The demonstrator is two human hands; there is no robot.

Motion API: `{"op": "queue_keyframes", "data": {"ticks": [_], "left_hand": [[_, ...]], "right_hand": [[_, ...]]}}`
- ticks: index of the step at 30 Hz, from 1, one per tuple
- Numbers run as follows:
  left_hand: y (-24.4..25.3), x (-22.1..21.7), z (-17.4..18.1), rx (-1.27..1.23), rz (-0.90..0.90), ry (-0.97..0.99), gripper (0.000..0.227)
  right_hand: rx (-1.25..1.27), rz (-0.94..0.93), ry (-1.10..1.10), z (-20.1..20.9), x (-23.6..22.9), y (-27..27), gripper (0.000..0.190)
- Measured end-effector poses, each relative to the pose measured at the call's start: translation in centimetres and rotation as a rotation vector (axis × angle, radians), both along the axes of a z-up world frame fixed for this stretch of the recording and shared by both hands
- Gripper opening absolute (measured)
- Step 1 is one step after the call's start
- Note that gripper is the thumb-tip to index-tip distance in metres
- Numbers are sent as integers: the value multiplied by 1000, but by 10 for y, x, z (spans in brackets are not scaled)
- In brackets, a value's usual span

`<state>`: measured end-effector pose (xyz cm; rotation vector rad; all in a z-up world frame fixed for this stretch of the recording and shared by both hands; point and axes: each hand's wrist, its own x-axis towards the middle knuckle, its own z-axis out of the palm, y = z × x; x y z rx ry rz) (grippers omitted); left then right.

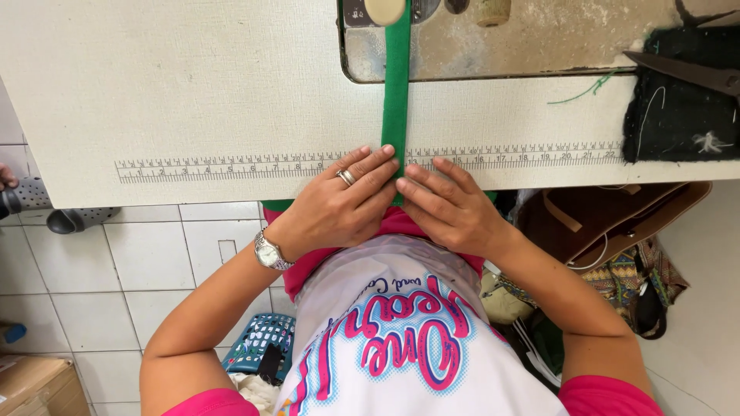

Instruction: Folding and aligning a green fabric strap under a sewing machine foot for preparation

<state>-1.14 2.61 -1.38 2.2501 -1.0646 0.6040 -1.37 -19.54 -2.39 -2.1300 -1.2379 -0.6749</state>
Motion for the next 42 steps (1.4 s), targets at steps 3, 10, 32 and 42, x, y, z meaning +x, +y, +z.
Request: {"op": "queue_keyframes", "data": {"ticks": [3, 10, 32, 42], "left_hand": [[6, 2, 1, 15, -47, 61, 28], [8, 34, 15, -71, -109, 194, 22], [-11, 92, -12, 197, 120, -156, 28], [-18, 100, -11, 231, 198, -165, 26]], "right_hand": [[-17, 50, 48, 1, 1, -1, 16], [-41, 76, 32, 15, 9, 3, 12], [-113, 138, 112, 24, 16, 2, 13], [-133, 132, 89, 20, 40, 3, 15]]}}
